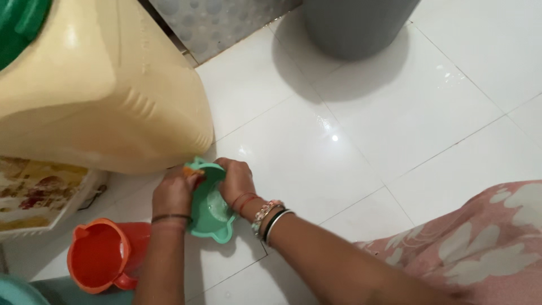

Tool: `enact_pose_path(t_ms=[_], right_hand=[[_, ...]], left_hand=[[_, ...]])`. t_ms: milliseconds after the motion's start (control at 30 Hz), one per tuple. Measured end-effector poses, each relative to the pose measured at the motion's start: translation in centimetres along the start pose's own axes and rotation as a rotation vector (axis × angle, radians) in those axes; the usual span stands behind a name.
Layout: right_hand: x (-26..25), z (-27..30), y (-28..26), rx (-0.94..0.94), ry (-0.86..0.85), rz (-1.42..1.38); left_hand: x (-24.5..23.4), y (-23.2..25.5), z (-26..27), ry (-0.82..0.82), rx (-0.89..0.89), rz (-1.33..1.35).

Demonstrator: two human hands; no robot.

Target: The person sits on the floor and cleans a green plastic pitcher by rinsing it in a teal basin, scrubbing with a cloth, and refilling water from a yellow container. They repeatedly wipe the interior and exterior of the pitcher and rinse it multiple times.

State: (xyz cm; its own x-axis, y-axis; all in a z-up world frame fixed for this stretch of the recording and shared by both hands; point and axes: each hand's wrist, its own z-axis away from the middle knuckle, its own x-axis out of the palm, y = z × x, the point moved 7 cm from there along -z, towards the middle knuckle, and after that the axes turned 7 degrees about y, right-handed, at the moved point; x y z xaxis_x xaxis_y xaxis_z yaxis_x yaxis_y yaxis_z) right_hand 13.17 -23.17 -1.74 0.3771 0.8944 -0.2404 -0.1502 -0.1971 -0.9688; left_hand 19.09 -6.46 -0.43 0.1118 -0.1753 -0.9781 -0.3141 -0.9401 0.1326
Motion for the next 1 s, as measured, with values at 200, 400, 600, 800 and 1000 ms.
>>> enact_pose_path(t_ms=[200, 400, 600, 800, 1000], right_hand=[[-0.4, 0.4, 0.6, 0.132, 0.109, -0.132], [0.9, -0.3, 0.2, -0.052, 0.016, 0.025], [2.0, -0.6, 0.2, -0.124, -0.045, 0.159], [1.5, 0.0, 0.3, -0.015, -0.035, 0.066], [0.6, 0.5, -0.4, 0.067, 0.052, -0.107]], left_hand=[[-0.5, -2.8, 10.2, -0.058, -0.745, 0.042], [-0.6, -2.5, 11.3, -0.150, -0.980, 0.333], [-1.4, -1.7, 1.9, -0.197, -0.329, -0.331], [-1.2, -0.6, 2.6, -0.069, -0.156, -0.340], [-1.6, -2.2, 11.3, 0.096, -0.630, -0.131]])
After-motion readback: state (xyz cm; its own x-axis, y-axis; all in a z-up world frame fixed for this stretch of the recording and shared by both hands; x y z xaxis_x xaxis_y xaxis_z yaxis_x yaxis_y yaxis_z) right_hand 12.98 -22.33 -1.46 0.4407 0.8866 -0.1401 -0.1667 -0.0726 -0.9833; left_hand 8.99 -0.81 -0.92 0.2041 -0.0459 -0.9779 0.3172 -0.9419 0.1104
